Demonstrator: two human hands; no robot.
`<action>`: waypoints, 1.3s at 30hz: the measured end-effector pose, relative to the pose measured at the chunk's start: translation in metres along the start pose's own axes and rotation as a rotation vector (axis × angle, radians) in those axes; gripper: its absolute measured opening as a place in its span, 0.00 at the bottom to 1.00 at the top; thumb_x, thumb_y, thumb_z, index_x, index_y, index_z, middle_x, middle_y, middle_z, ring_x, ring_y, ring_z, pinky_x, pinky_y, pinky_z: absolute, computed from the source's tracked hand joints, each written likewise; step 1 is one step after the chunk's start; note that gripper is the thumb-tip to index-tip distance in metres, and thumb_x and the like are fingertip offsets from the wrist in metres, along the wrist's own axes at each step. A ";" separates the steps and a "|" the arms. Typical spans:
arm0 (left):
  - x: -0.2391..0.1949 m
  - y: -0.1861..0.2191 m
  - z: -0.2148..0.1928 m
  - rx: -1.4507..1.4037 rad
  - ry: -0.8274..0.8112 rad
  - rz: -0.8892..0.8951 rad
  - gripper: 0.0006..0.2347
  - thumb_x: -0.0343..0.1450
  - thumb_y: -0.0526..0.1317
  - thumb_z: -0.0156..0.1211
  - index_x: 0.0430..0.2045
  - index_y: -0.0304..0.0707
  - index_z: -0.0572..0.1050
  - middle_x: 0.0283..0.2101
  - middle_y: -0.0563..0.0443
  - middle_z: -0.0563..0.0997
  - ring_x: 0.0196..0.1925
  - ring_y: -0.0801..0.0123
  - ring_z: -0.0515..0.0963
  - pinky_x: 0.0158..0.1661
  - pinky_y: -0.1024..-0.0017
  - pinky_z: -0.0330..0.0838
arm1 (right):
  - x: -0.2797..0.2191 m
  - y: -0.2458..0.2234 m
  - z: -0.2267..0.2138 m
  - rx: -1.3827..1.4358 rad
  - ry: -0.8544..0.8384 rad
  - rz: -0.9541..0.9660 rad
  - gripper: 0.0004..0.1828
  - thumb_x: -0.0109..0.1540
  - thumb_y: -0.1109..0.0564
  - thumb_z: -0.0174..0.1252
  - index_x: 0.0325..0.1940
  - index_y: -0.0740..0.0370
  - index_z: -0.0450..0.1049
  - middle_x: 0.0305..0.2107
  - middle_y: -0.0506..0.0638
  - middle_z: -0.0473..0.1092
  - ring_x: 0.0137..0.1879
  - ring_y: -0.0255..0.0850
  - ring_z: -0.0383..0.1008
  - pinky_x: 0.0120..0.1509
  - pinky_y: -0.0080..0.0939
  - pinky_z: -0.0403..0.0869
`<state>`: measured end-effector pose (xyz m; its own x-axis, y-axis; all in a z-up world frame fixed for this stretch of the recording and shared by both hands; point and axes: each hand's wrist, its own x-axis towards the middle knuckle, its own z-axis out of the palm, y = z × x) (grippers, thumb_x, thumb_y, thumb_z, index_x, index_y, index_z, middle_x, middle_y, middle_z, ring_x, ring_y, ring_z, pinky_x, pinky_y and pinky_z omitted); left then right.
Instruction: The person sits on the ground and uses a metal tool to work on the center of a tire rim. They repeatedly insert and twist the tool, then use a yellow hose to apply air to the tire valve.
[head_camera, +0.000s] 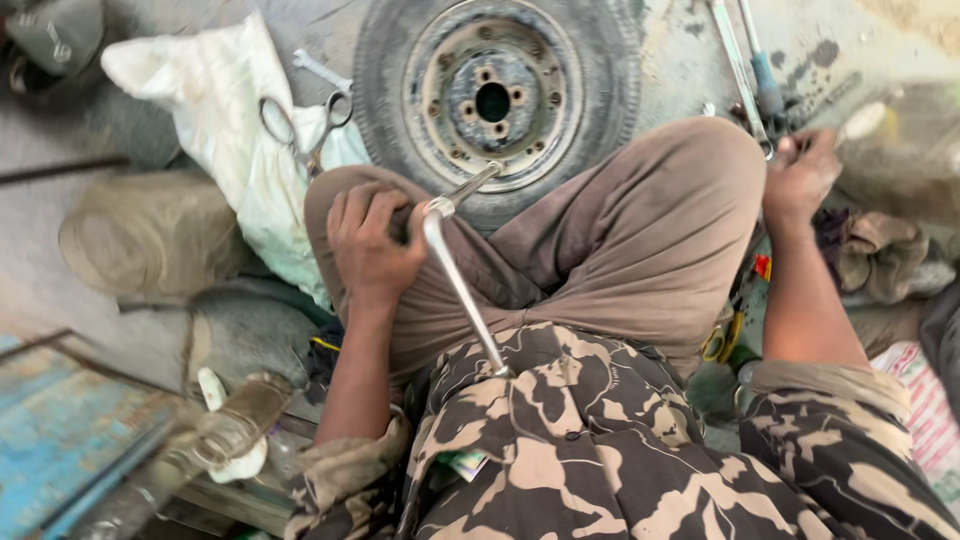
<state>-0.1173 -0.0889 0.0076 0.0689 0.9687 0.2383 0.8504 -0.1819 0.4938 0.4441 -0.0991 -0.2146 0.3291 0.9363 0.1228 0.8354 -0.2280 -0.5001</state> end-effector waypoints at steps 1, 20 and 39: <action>-0.001 -0.001 0.000 0.009 -0.002 -0.012 0.10 0.67 0.40 0.73 0.31 0.38 0.76 0.41 0.46 0.78 0.46 0.52 0.76 0.50 0.57 0.68 | 0.017 -0.023 -0.007 0.105 -0.027 0.009 0.10 0.73 0.63 0.66 0.48 0.66 0.69 0.38 0.57 0.70 0.43 0.54 0.72 0.51 0.55 0.71; -0.004 -0.011 -0.017 -0.017 -0.010 -0.152 0.09 0.65 0.44 0.69 0.24 0.38 0.78 0.34 0.44 0.78 0.41 0.51 0.77 0.45 0.55 0.69 | 0.106 -0.273 0.168 -0.058 -0.464 -1.049 0.16 0.53 0.58 0.57 0.44 0.55 0.80 0.38 0.55 0.77 0.44 0.52 0.79 0.44 0.52 0.77; -0.005 -0.009 -0.026 -0.079 -0.031 -0.186 0.09 0.64 0.43 0.70 0.21 0.39 0.76 0.33 0.48 0.77 0.41 0.53 0.76 0.45 0.56 0.69 | 0.107 -0.298 0.143 -0.229 -0.641 -0.892 0.12 0.58 0.56 0.58 0.45 0.50 0.80 0.44 0.52 0.76 0.50 0.53 0.77 0.51 0.52 0.77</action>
<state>-0.1384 -0.0961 0.0237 -0.0690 0.9913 0.1117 0.8065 -0.0105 0.5912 0.1678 0.1073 -0.1749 -0.6593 0.7389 -0.1389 0.7424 0.6106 -0.2758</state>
